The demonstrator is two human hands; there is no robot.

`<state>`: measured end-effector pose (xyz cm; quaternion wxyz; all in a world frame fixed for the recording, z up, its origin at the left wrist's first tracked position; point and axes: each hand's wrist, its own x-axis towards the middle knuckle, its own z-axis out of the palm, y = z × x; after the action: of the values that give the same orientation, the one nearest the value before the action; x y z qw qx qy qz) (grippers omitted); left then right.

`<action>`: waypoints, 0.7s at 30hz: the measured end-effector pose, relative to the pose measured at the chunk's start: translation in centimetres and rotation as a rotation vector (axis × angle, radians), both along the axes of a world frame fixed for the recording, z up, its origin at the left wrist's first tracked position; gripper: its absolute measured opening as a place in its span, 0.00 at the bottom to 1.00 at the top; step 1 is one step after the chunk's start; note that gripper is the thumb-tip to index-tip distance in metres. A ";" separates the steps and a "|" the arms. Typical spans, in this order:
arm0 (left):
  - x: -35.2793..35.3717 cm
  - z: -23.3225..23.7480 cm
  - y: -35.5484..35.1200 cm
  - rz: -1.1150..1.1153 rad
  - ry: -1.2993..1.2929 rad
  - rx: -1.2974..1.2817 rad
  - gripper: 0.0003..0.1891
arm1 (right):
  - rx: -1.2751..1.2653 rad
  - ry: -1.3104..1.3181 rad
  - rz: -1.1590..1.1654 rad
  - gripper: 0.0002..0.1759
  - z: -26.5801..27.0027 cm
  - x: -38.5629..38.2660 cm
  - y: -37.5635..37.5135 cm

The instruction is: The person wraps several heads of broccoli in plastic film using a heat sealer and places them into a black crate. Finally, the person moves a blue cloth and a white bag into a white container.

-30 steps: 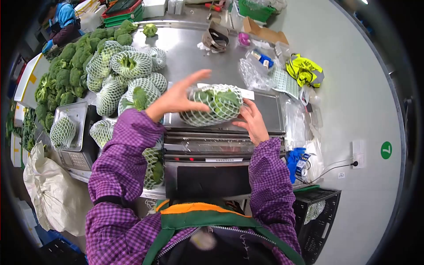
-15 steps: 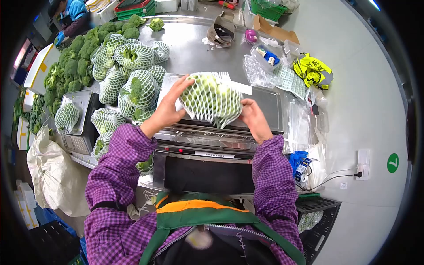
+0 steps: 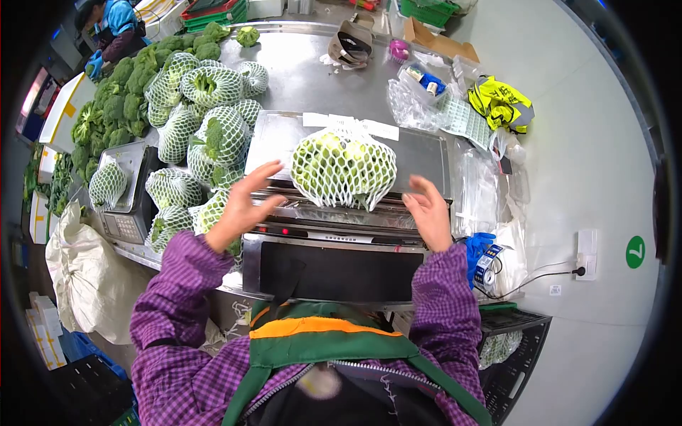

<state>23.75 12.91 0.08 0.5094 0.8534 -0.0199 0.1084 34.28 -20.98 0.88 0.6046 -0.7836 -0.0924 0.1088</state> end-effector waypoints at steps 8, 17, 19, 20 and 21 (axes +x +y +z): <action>-1.9 -2.1 0.5 0.207 0.302 0.427 0.16 | -0.684 -0.384 -0.119 0.13 -3.3 -2.6 0.6; -1.6 -3.4 0.2 0.246 0.407 -0.361 0.24 | -0.779 -0.364 -0.233 0.10 -3.6 -2.8 -1.2; -0.9 -2.4 -0.5 0.203 0.464 -0.126 0.25 | -0.737 -0.381 -0.200 0.12 -4.8 -3.2 0.5; -0.7 -2.3 -0.5 0.197 0.464 -0.125 0.25 | -0.705 -0.372 -0.137 0.10 -5.7 -2.7 1.4; -0.7 -2.1 -0.3 0.221 0.444 -0.282 0.26 | -0.532 -0.166 -0.183 0.09 -5.6 -2.2 2.0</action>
<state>23.04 12.58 -2.06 0.5999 0.7741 0.2007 -0.0244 32.04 -18.95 -4.76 0.3758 -0.9258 -0.0388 0.0098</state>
